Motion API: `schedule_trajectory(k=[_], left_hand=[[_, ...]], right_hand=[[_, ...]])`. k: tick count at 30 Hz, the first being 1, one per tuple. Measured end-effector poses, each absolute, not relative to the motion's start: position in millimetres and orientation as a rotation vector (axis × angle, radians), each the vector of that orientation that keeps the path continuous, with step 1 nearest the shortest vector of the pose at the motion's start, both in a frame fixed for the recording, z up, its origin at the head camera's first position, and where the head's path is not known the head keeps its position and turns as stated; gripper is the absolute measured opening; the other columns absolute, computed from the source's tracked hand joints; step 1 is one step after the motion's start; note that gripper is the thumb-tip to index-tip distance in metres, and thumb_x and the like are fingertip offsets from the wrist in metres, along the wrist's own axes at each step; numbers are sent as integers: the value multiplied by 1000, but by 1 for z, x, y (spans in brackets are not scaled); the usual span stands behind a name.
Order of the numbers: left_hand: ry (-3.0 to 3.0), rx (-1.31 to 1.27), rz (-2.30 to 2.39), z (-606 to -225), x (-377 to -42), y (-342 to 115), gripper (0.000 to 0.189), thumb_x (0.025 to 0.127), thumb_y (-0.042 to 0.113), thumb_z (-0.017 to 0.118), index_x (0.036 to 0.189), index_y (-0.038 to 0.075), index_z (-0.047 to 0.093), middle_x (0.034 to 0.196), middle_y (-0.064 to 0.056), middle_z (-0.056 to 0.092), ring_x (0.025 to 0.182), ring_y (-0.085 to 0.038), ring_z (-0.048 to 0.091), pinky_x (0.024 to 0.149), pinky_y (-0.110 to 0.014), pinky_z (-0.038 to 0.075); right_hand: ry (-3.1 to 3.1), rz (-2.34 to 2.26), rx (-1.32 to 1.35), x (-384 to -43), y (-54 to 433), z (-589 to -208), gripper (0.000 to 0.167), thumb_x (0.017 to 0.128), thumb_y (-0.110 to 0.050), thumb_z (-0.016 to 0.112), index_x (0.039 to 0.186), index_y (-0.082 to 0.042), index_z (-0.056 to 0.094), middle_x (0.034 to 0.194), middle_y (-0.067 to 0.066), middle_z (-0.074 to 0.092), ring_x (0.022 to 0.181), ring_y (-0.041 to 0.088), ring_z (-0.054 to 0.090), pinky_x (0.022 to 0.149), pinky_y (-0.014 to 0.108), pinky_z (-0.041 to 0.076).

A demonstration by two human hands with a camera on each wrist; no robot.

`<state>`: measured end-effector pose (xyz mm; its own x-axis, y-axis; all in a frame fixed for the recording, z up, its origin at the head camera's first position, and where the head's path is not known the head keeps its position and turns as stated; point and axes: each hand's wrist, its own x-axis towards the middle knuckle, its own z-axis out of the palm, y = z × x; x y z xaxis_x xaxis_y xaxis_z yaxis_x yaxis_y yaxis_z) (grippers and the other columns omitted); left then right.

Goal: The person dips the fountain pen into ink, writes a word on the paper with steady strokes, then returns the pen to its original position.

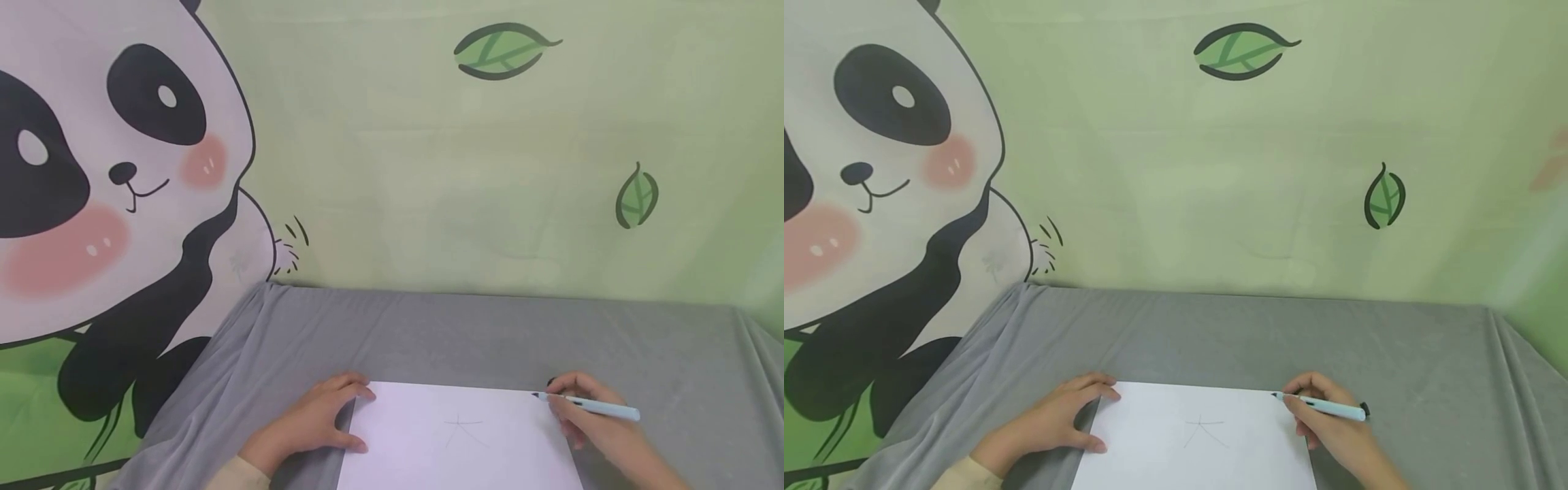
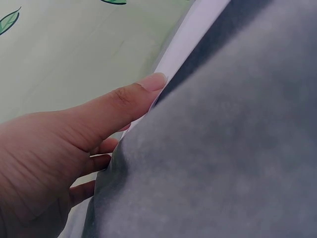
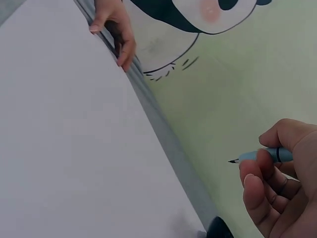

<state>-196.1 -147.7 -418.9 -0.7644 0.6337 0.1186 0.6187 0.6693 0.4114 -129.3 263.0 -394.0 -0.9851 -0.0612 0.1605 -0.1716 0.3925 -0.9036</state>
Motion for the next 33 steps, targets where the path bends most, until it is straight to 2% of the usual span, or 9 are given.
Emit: schedule_trajectory(k=[8,14,20,27,30,33], left_hand=[[2836,1064,683,-419,-196,-147,66,68,53,79,121,19,59,138,-6,53,128,-31,49,103,-55,39],[2851,1070,674,-418,-195,-146,66,68,52,79,120,18,60,137,-6,53,127,-31,50,103,-54,39],[2848,1064,692,-418,-193,-145,65,68,51,80,121,18,60,137,-5,54,127,-30,50,102,-55,39],[2858,1083,684,-418,-193,-146,65,68,50,80,120,18,60,135,-5,54,125,-30,51,101,-54,40],[2852,1075,694,-417,-193,-146,65,68,50,80,120,18,60,136,-5,54,126,-30,50,101,-55,40],[2851,1069,694,-418,-193,-147,65,68,51,80,120,18,59,136,-5,53,126,-30,50,102,-55,39]], right_hand=[[-2519,1585,77,-130,276,-387,15,92,-14,63,102,-2,59,62,-4,58,49,14,55,45,30,50],[-2492,1588,17,-130,287,-379,19,98,-20,55,105,-3,62,71,-3,63,56,14,59,49,30,52],[-2419,1635,57,-130,302,-375,28,103,-20,40,103,-17,68,76,-3,66,63,14,63,49,32,52],[-2352,1708,44,-132,310,-377,37,105,-20,32,93,-31,65,69,-2,61,56,13,60,44,30,49],[-2377,1661,-12,-131,311,-377,35,104,-17,33,90,-32,62,66,-3,57,53,12,57,44,29,48],[-2391,1604,-28,-128,314,-378,29,102,-12,37,91,-26,60,66,-2,57,53,12,56,45,28,49]])
